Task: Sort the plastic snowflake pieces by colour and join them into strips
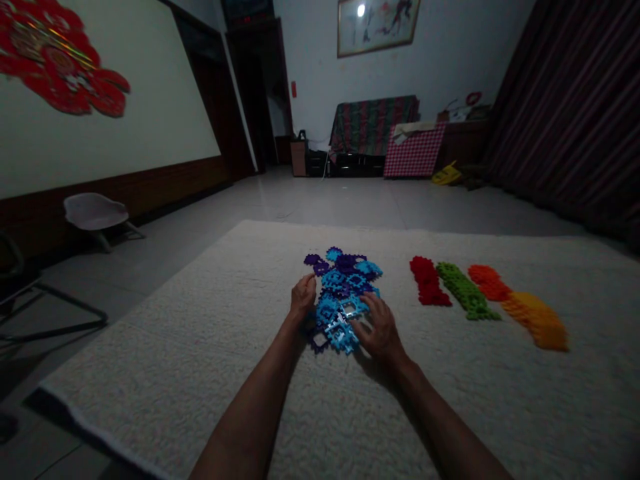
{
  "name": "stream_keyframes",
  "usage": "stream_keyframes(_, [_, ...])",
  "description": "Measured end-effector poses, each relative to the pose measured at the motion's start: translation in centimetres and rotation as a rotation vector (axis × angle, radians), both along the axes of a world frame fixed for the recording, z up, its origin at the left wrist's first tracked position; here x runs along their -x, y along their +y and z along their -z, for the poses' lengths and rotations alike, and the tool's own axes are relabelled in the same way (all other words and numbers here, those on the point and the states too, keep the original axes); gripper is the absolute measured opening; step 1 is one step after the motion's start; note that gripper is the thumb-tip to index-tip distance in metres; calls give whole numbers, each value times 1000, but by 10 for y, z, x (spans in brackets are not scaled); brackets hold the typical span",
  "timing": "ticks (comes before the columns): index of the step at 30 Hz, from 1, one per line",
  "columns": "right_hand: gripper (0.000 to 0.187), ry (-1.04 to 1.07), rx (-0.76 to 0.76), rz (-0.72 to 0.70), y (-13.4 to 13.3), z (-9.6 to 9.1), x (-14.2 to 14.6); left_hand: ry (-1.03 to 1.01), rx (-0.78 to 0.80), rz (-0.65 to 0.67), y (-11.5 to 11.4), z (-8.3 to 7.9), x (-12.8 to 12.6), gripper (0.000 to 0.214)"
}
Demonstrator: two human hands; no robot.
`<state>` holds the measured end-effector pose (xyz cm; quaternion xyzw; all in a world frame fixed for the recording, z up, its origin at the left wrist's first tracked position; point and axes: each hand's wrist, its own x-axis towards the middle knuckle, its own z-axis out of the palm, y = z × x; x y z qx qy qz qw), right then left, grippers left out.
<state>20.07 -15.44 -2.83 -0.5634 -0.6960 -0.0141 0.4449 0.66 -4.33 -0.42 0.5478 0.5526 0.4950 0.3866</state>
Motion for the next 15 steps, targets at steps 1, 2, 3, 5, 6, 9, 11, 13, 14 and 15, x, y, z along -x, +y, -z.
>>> stream_keyframes(1, [53,-57,27,-68,-8,-2,9,42,-11,7,-6,1,0,31])
stream_keyframes(2, [57,-104,56,-120,-14,-4,17,85,-25,18,-11,2,-1,31])
stream_keyframes(3, [60,-139,84,-158,-20,-4,25,121,-40,30,-16,3,-3,31])
stream_keyframes(5, [64,-175,122,-190,-27,-5,35,151,-58,43,-22,6,-9,31])
stream_keyframes(6, [64,-178,130,-196,-28,-4,38,145,-55,49,-23,7,-12,31])
stream_keyframes(9, [58,-132,107,-209,-22,0,32,60,-31,76,-18,10,-22,33])
stream_keyframes(11, [51,-78,67,-219,-16,3,21,-30,3,98,-11,11,-30,33])
stream_keyframes(13, [44,-29,34,-211,-10,5,9,-126,38,124,-6,12,-37,33])
stream_keyframes(14, [40,-8,23,-198,-8,6,4,-171,48,140,-4,12,-40,34])
stream_keyframes(15, [37,15,15,-180,-7,7,0,-213,48,153,-3,12,-42,35])
